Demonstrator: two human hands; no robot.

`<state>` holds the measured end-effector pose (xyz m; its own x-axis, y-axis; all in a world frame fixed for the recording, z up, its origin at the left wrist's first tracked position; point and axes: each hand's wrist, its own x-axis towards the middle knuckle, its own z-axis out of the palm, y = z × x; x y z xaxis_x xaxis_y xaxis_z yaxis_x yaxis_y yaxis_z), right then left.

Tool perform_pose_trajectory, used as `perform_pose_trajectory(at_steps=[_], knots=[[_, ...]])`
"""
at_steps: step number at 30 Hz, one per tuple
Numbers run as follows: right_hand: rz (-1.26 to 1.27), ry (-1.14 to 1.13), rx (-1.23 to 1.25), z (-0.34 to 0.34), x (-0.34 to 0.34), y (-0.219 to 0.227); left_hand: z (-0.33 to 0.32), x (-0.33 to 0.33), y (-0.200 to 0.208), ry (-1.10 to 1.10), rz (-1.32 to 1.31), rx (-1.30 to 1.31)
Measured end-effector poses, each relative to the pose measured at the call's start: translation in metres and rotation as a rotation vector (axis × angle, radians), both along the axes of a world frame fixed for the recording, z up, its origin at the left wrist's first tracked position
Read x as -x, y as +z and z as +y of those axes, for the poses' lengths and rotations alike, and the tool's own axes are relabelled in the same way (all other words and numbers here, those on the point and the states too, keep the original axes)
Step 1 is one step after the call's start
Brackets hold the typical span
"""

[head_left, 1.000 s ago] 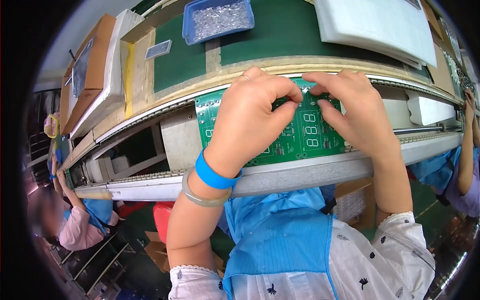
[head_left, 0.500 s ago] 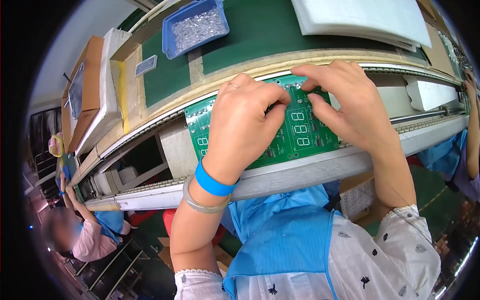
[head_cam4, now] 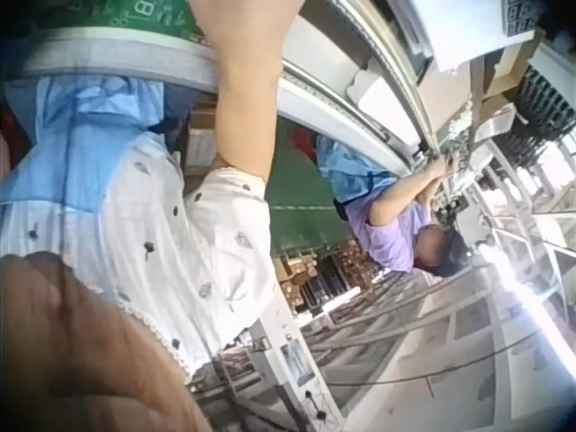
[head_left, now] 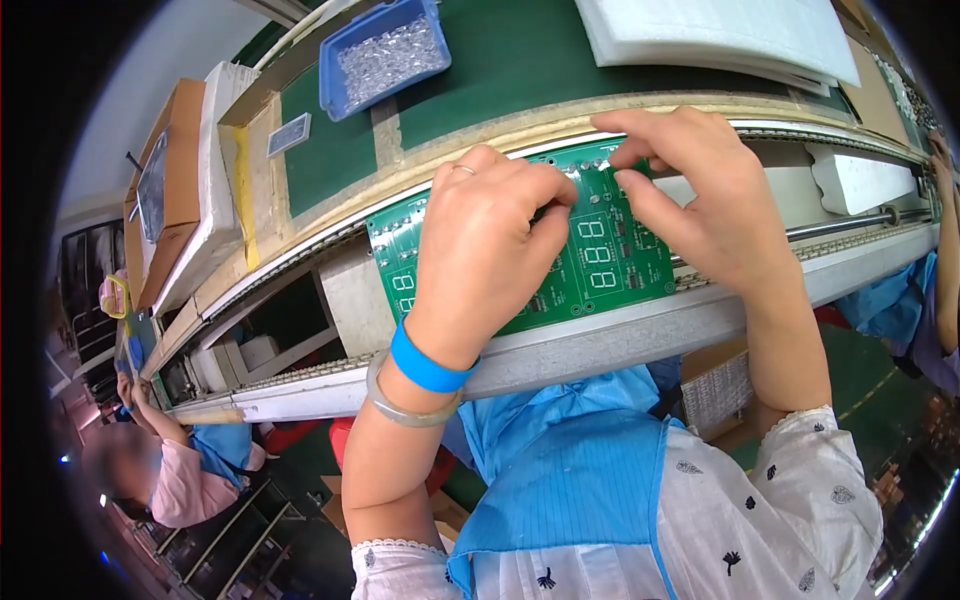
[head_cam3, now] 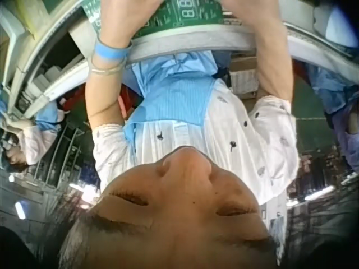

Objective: The person is assembling electronic components, specifically placing segment displays onto a green circuit board on an assembly line.

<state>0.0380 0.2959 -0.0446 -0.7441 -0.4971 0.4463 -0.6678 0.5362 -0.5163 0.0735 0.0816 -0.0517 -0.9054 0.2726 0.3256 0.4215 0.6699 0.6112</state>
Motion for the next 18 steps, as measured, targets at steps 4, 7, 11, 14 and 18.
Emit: perform_pose_trajectory(at_steps=[4, 7, 11, 14, 18], knots=[[-0.135, -0.074, 0.168, 0.000, 0.001, 0.005, -0.002, 0.000, 0.001, -0.019, 0.002, 0.049], [-0.112, -0.059, 0.277, 0.000, 0.008, 0.007, 0.000, -0.001, -0.001, -0.013, 0.016, 0.047], [-0.128, -0.059, 0.206, -0.015, 0.014, 0.035, -0.001, -0.001, -0.003, -0.036, 0.090, 0.066], [-0.099, -0.034, 0.144, -0.039, 0.039, 0.050, -0.005, 0.000, -0.004, -0.035, 0.104, 0.086], [0.064, 0.183, 0.080, -0.089, 0.076, 0.062, -0.025, 0.007, 0.008, 0.072, 0.225, -0.170]])
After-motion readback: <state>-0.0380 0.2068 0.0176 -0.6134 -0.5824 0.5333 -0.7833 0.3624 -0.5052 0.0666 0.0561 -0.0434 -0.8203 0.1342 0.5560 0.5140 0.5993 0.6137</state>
